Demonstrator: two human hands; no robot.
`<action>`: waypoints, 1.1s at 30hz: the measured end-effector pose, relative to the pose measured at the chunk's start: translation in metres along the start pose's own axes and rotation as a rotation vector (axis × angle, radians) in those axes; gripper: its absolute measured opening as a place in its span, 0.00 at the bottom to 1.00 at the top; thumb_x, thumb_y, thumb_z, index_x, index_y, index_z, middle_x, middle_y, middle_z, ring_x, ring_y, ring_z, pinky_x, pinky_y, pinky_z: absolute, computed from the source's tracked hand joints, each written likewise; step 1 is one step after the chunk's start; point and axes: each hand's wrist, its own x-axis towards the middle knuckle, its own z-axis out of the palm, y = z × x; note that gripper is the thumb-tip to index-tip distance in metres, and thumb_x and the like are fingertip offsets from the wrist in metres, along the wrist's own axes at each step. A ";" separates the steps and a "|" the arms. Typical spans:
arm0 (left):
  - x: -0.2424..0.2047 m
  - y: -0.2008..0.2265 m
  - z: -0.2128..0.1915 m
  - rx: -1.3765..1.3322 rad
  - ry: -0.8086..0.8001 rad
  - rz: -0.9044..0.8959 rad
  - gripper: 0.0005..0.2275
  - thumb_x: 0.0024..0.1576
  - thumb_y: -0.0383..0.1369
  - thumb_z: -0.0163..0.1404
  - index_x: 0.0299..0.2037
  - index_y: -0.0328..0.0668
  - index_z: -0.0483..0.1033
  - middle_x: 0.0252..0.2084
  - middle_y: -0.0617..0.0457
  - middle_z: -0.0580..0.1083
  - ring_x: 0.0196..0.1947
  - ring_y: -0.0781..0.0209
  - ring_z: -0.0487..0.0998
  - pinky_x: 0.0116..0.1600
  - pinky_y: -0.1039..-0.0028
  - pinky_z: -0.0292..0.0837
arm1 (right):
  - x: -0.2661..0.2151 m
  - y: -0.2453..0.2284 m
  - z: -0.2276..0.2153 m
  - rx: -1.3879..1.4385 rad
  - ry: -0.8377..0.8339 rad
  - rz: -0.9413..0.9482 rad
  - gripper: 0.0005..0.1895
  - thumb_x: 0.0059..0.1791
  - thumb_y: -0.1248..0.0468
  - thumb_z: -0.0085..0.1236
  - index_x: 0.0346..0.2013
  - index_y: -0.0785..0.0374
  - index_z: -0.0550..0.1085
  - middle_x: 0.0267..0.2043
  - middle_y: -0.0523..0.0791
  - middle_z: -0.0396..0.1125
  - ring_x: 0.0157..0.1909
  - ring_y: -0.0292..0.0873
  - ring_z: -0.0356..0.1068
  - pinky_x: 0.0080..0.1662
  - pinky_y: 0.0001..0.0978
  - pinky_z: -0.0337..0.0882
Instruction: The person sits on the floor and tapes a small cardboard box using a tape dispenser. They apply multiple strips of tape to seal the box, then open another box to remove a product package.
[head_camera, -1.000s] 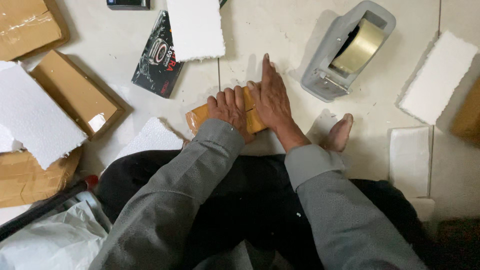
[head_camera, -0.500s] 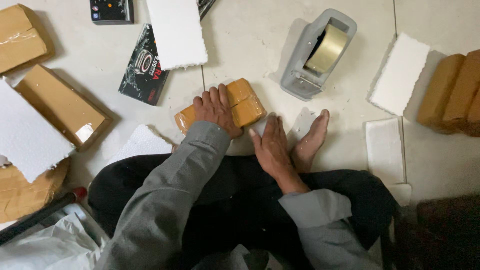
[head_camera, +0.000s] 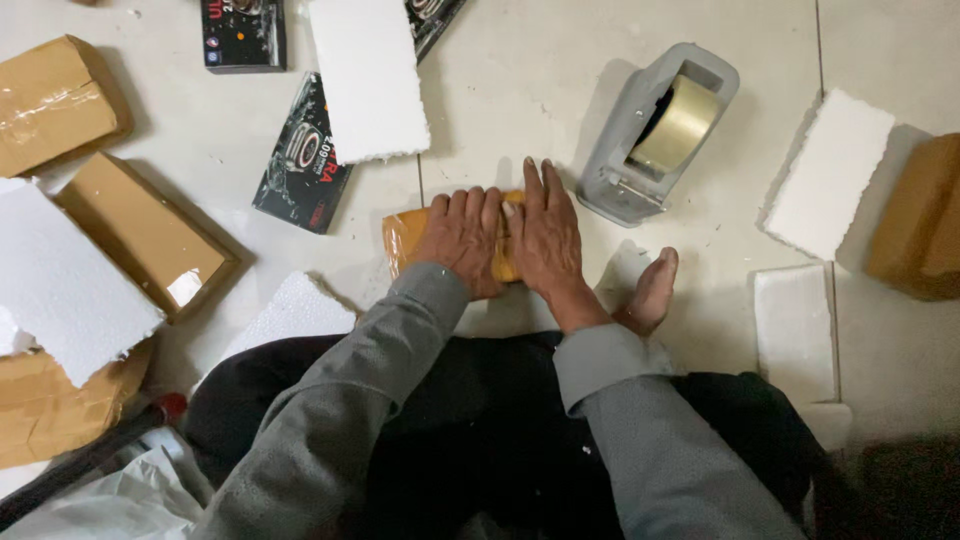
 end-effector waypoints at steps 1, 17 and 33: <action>0.006 0.000 -0.003 -0.001 0.018 0.008 0.54 0.40 0.59 0.62 0.69 0.25 0.52 0.58 0.41 0.64 0.58 0.46 0.64 0.60 0.60 0.58 | 0.004 0.002 -0.002 -0.028 0.028 -0.020 0.33 0.55 0.58 0.48 0.72 0.70 0.57 0.71 0.65 0.51 0.70 0.66 0.53 0.67 0.53 0.55; 0.008 -0.036 0.076 -0.737 0.587 -0.559 0.50 0.43 0.63 0.56 0.70 0.31 0.61 0.66 0.32 0.65 0.66 0.36 0.64 0.70 0.53 0.60 | -0.001 0.055 -0.020 0.528 -0.012 0.332 0.36 0.59 0.43 0.34 0.72 0.69 0.58 0.73 0.58 0.53 0.74 0.57 0.51 0.71 0.46 0.51; -0.012 -0.078 0.118 -2.211 0.850 -0.444 0.43 0.52 0.68 0.42 0.70 0.45 0.57 0.67 0.35 0.61 0.64 0.37 0.66 0.64 0.45 0.66 | -0.026 0.019 -0.050 1.680 0.119 0.295 0.33 0.59 0.44 0.40 0.71 0.63 0.58 0.73 0.46 0.58 0.76 0.50 0.53 0.74 0.57 0.54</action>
